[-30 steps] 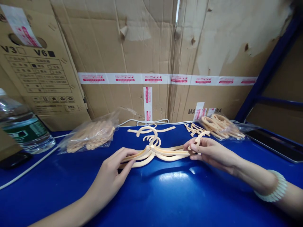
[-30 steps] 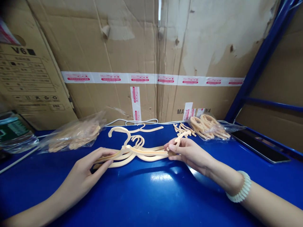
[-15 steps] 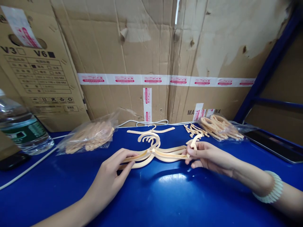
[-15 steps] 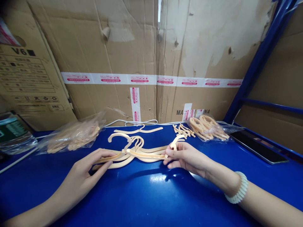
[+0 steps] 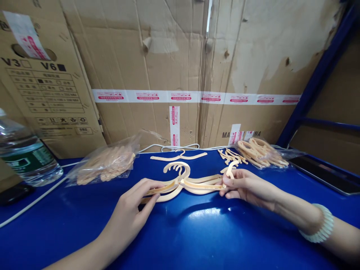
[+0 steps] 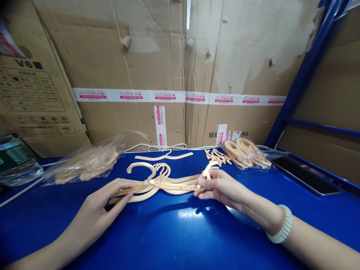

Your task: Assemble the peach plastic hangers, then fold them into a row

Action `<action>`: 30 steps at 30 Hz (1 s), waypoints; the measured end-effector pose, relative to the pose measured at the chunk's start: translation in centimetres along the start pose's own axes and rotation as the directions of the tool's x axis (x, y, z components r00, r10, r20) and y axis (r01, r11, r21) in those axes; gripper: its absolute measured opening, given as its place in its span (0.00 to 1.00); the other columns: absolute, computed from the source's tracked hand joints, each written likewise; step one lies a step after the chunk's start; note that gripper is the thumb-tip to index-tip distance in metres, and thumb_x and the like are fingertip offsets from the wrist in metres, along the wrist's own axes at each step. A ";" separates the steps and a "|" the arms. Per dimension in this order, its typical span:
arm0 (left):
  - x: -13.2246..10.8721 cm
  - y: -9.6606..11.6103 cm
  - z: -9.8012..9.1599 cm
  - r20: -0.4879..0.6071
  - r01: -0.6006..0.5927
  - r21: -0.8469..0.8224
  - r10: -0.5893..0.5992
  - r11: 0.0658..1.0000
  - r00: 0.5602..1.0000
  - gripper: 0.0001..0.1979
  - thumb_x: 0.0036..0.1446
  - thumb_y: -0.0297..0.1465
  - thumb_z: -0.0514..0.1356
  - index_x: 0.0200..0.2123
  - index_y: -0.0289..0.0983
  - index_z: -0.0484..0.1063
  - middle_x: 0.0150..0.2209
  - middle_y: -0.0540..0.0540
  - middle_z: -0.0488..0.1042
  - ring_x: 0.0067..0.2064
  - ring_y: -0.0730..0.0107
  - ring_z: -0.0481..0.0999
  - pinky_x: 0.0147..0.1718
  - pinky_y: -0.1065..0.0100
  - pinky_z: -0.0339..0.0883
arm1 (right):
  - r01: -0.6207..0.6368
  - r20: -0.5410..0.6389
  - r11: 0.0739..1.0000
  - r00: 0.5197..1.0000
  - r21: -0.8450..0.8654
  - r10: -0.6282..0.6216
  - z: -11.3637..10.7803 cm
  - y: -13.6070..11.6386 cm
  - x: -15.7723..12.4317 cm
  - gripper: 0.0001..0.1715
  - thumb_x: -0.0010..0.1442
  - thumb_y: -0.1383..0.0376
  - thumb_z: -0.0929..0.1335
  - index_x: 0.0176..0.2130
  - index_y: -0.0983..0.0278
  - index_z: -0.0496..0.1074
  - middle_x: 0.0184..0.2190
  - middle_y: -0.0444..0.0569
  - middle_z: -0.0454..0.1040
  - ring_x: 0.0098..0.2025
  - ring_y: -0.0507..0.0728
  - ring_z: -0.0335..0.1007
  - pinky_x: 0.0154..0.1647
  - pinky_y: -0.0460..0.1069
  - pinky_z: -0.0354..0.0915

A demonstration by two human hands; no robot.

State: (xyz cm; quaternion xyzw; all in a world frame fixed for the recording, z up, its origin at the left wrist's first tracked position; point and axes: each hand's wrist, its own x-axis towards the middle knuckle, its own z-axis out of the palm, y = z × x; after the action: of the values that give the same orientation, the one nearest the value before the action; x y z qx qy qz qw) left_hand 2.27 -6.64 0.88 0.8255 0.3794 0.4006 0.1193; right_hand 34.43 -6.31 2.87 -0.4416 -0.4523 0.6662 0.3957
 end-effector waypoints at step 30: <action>1.1 -0.8 -2.4 -0.009 -0.135 0.251 0.142 0.959 0.990 0.07 0.66 0.31 0.53 0.44 0.40 0.70 0.42 0.46 0.72 0.44 0.66 0.75 0.41 0.69 0.70 | 0.456 -0.008 0.768 0.858 -0.450 -0.514 -5.5 -3.6 0.0 0.12 0.50 0.56 0.77 0.34 0.59 0.81 0.31 0.47 0.78 0.30 0.53 0.70 0.30 0.47 0.67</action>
State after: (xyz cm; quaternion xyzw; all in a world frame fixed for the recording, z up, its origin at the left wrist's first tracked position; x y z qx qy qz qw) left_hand 0.44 -5.61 2.69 0.8529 0.3697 0.3681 -0.0188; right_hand 40.05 -3.91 5.20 -0.4287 -0.6602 0.3934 0.4749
